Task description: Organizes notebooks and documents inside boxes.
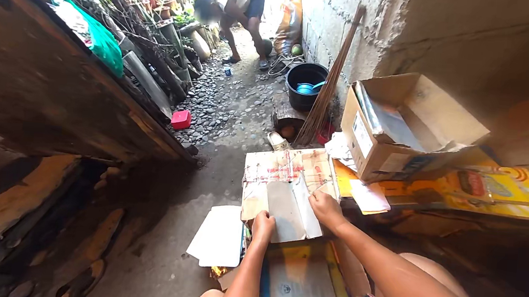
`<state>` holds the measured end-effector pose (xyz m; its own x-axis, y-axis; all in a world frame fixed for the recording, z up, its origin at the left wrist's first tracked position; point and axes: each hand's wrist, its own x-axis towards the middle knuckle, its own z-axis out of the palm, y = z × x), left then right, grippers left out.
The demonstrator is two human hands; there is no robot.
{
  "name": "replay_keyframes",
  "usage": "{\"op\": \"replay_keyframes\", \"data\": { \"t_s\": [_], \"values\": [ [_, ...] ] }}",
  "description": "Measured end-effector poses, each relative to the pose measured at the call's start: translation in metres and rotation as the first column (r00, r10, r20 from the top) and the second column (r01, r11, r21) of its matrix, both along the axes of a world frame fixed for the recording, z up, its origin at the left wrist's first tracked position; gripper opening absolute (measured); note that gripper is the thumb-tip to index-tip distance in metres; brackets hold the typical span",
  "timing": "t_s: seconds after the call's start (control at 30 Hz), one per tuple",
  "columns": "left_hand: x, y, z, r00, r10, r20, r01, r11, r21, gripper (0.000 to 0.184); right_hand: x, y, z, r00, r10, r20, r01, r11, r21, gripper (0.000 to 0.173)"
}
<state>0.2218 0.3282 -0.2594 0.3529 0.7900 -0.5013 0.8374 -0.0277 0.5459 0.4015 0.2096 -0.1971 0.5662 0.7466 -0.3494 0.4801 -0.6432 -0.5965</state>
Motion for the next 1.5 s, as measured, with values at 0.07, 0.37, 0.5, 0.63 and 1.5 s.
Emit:
{"op": "replay_keyframes", "data": {
  "t_s": [0.07, 0.37, 0.5, 0.63, 1.5],
  "values": [
    [-0.002, 0.002, -0.004, 1.000, -0.005, -0.024, 0.005, 1.000, -0.005, 0.024, -0.004, 0.003, 0.000, 0.999, 0.028, 0.019, -0.028, 1.000, -0.011, 0.041],
    [0.001, -0.005, -0.005, 0.919, 0.013, 0.395, 0.019, 0.997, -0.078, 0.019, -0.010, 0.010, -0.011, 0.990, 0.127, -0.063, -0.123, 0.990, 0.062, 0.047],
    [0.005, -0.015, 0.002, 0.821, 0.075, 0.566, 0.027, 0.985, -0.170, 0.018, -0.010, 0.009, -0.024, 0.970, 0.196, -0.146, -0.175, 0.973, 0.148, 0.050],
    [0.008, -0.021, 0.005, 0.765, 0.146, 0.627, 0.016, 0.969, -0.246, 0.023, -0.013, 0.007, -0.032, 0.942, 0.274, -0.194, -0.254, 0.959, 0.124, 0.046],
    [0.029, -0.032, -0.008, 0.791, 0.211, 0.574, 0.011, 0.934, -0.358, 0.023, 0.025, -0.020, -0.031, 0.952, 0.009, -0.306, 0.002, 0.999, 0.036, 0.057]
  ]
}}
